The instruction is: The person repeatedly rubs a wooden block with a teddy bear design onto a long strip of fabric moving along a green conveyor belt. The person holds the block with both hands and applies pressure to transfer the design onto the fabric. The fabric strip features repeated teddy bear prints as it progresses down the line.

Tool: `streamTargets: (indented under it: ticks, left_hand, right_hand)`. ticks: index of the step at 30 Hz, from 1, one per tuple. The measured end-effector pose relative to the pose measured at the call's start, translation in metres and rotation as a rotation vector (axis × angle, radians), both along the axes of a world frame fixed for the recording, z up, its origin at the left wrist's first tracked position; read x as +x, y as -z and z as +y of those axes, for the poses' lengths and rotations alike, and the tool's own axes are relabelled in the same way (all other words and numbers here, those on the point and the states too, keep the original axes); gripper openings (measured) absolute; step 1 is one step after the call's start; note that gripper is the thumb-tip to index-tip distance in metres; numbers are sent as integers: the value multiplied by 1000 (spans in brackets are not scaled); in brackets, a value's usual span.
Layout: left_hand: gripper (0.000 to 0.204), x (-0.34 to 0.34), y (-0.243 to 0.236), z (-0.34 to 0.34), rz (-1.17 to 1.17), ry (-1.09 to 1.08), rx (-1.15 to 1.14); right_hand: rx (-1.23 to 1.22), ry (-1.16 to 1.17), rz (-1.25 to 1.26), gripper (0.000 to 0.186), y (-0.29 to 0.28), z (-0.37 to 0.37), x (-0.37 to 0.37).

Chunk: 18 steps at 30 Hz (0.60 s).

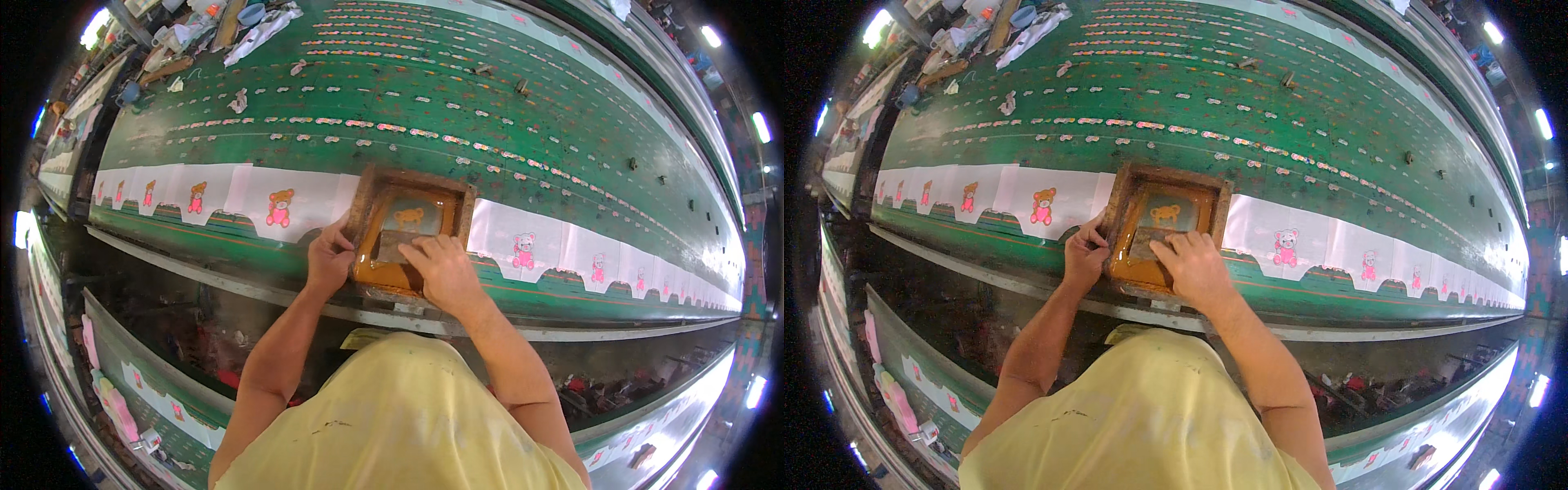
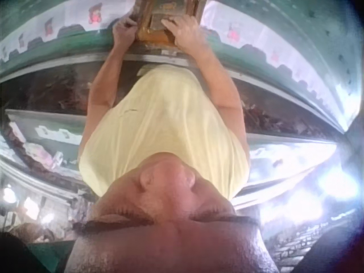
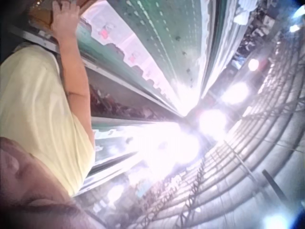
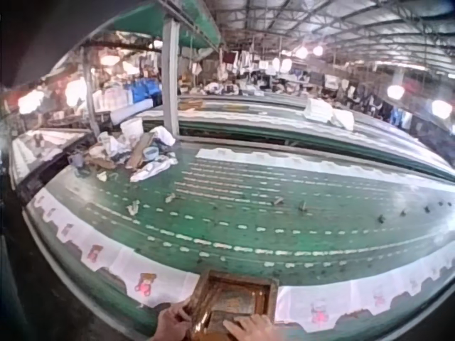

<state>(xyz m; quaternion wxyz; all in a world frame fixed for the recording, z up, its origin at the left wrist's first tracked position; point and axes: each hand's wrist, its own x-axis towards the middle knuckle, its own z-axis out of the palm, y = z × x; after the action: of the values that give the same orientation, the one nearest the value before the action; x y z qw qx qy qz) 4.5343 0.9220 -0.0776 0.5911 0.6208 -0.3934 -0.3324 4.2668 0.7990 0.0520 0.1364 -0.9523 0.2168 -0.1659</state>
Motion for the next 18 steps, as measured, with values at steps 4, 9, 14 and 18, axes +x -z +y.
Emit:
streamTargets:
  ticks: [4,9,14,18]
  left_hand:
    - [23,-4,-11,-1,41,13,-22]
    - [22,-9,-15,-1,-30,7,-57]
    - [20,-6,-15,0,-50,3,-76]
    - [18,0,-11,4,-110,-10,-78]
  right_hand:
    - [33,19,29,54,-6,29,-6]
    - [33,20,55,54,-13,57,-9]
    - [88,24,84,55,-13,70,-8]
    - [153,51,103,56,-16,83,-5]
